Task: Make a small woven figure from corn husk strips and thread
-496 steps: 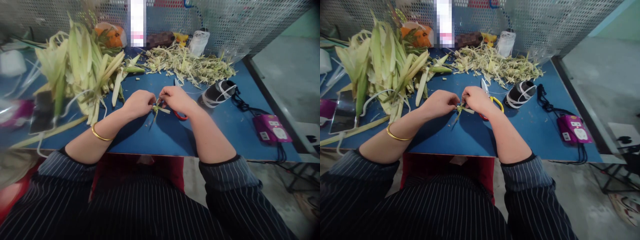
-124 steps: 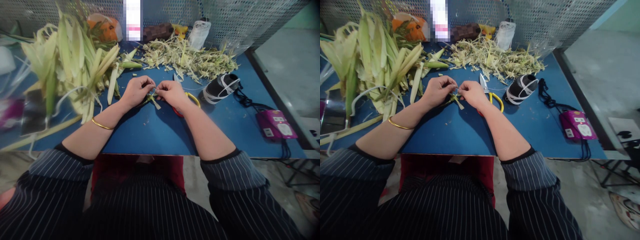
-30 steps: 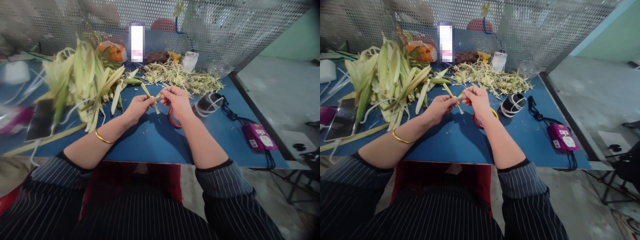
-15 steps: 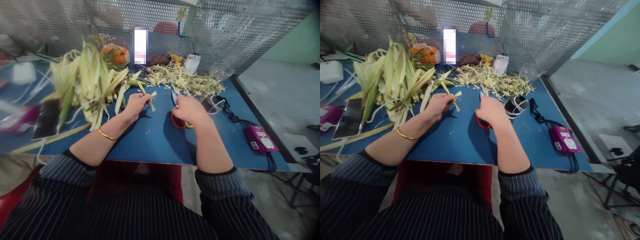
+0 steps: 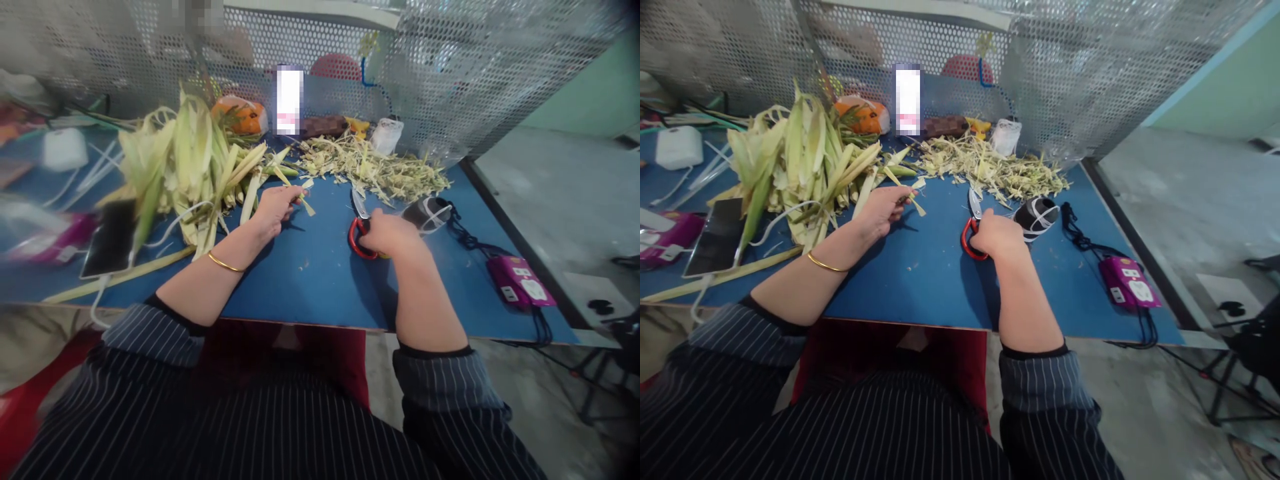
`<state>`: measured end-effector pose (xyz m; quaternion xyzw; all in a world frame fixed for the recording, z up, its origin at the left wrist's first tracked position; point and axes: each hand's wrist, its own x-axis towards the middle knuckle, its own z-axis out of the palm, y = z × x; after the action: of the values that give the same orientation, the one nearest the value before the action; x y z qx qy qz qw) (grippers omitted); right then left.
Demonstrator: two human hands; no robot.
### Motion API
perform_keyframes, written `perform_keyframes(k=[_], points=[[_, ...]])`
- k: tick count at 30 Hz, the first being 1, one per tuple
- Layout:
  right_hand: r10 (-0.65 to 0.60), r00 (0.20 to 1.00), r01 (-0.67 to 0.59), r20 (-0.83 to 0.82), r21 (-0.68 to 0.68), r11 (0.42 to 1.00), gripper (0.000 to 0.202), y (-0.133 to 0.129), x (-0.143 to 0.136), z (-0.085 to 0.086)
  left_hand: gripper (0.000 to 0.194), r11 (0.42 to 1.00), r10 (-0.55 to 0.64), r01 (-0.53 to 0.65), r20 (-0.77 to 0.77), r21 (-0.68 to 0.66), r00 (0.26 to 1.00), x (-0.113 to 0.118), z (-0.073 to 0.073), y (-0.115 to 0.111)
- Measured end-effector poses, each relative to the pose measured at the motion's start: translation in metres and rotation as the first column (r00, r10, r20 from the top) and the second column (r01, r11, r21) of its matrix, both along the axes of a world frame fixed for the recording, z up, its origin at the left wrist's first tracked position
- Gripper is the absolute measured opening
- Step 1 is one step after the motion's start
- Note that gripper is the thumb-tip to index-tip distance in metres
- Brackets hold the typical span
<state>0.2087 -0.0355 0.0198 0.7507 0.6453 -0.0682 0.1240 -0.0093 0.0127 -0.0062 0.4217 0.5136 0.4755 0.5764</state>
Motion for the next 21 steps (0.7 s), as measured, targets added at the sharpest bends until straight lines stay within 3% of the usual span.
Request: perform_keyframes(k=[4, 7, 10, 11, 12, 15, 16, 18, 21], points=[[0.002, 1.000, 0.003, -0.027, 0.163, 0.987, 0.050, 0.002, -0.002, -0.007, 0.015, 1.000, 0.005, -0.005, 0.013, -0.017, 1.000, -0.001, -0.003, 0.002], [-0.036, 0.994, 0.066, -0.099, 0.323, 0.944, 0.055, 0.009, 0.002, -0.014, 0.019, 1.000, 0.018, -0.018, 0.017, -0.005, 1.000, -0.002, -0.003, 0.003], [0.038, 0.938, 0.119, -0.344, 0.422, 0.899, 0.051, 0.017, 0.009, -0.017, 0.022, 0.999, 0.027, -0.028, 0.016, 0.017, 1.000, -0.003, -0.003, 0.005], [0.086, 0.866, 0.148, -0.493, 0.417, 0.897, 0.050, 0.018, 0.011, -0.017, 0.023, 0.999, 0.030, -0.030, 0.019, 0.020, 0.999, -0.003, -0.003, 0.005], [0.126, 0.742, 0.177, -0.659, 0.374, 0.910, 0.051, 0.018, 0.012, -0.016, 0.023, 0.999, 0.029, -0.030, 0.023, 0.022, 0.999, -0.004, -0.003, 0.006], [0.058, 0.219, 0.140, -0.974, 0.090, 0.986, 0.048, 0.012, 0.009, -0.013, 0.019, 0.999, 0.034, -0.035, 0.037, 0.026, 0.999, -0.004, -0.003, 0.008], [0.008, 0.109, 0.084, -0.994, 0.017, 0.996, 0.046, 0.009, 0.006, -0.011, 0.018, 0.999, 0.040, -0.042, 0.037, 0.029, 0.998, -0.005, -0.004, 0.009], [-0.045, 0.033, -0.022, -0.998, -0.046, 0.999, 0.045, 0.003, 0.003, -0.008, 0.018, 0.997, 0.060, -0.062, 0.038, 0.037, 0.997, -0.005, -0.005, 0.010], [-0.018, 0.098, -0.128, -0.995, -0.031, 0.991, 0.047, -0.002, 0.002, -0.004, 0.018, 0.995, 0.079, -0.082, 0.052, 0.063, 0.996, -0.006, -0.006, 0.011]])
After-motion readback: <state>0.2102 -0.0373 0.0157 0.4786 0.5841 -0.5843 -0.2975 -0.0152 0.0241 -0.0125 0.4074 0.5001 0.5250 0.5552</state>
